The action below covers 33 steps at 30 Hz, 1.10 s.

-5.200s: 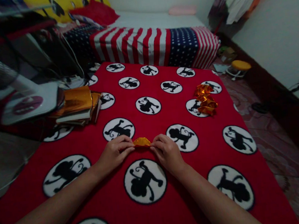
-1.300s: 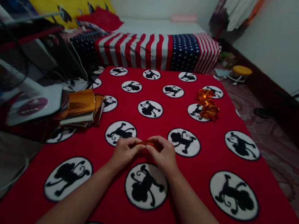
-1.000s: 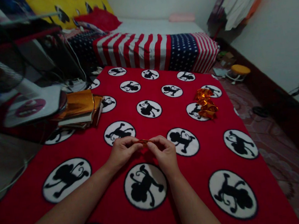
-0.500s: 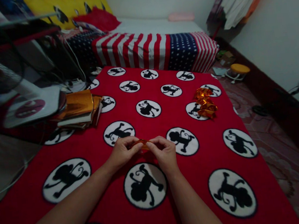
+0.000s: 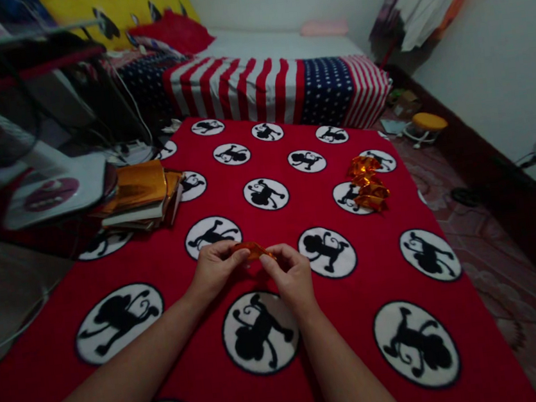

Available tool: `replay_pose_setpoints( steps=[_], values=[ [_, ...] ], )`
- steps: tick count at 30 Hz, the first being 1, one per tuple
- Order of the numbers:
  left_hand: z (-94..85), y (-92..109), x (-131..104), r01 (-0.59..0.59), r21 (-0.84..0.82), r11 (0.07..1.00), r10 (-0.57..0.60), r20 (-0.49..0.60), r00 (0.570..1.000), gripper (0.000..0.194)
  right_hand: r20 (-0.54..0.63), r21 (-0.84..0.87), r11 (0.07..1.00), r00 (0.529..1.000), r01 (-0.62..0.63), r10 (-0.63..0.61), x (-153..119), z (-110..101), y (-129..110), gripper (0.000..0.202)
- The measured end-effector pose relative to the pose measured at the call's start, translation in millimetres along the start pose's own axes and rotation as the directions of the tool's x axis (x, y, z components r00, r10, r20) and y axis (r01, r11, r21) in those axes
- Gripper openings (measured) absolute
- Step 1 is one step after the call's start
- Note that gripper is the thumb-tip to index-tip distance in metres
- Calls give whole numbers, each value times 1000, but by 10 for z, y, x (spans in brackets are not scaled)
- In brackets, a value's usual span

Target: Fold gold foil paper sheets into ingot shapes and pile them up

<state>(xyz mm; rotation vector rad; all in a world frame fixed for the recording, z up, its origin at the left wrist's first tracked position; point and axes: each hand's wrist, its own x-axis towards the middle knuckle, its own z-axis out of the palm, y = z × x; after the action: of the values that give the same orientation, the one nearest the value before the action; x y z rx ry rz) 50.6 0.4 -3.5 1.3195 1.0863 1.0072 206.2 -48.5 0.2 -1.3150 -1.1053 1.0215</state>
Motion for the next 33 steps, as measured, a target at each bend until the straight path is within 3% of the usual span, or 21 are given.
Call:
replay_pose_setpoints(
  steps=[10, 16, 21, 27, 33],
  values=[
    [-10, 33, -4, 52, -73, 996, -51, 12, 999, 27, 16, -68, 994, 996, 88, -87, 1, -44, -13, 20],
    [-46, 99, -13, 138, -75, 988, -130, 103, 986, 32, 76, -118, 991, 996, 59, -51, 22, -50, -1, 20],
    [-67, 60, 1, 126, 3, 992, -123, 226, 966, 28, 122, -123, 992, 993, 16, 0, 37, -49, -9, 19],
    [-48, 4, 20, 31, -155, 987, -25, 38, 999, 32, -4, -100, 995, 1000, 1, -2, 20, -75, 24, 21],
    [-34, 12, 5, 17, -149, 989, -5, 81, 997, 27, 14, -37, 999, 999, 37, -36, 23, -42, 53, 17]
  ],
)
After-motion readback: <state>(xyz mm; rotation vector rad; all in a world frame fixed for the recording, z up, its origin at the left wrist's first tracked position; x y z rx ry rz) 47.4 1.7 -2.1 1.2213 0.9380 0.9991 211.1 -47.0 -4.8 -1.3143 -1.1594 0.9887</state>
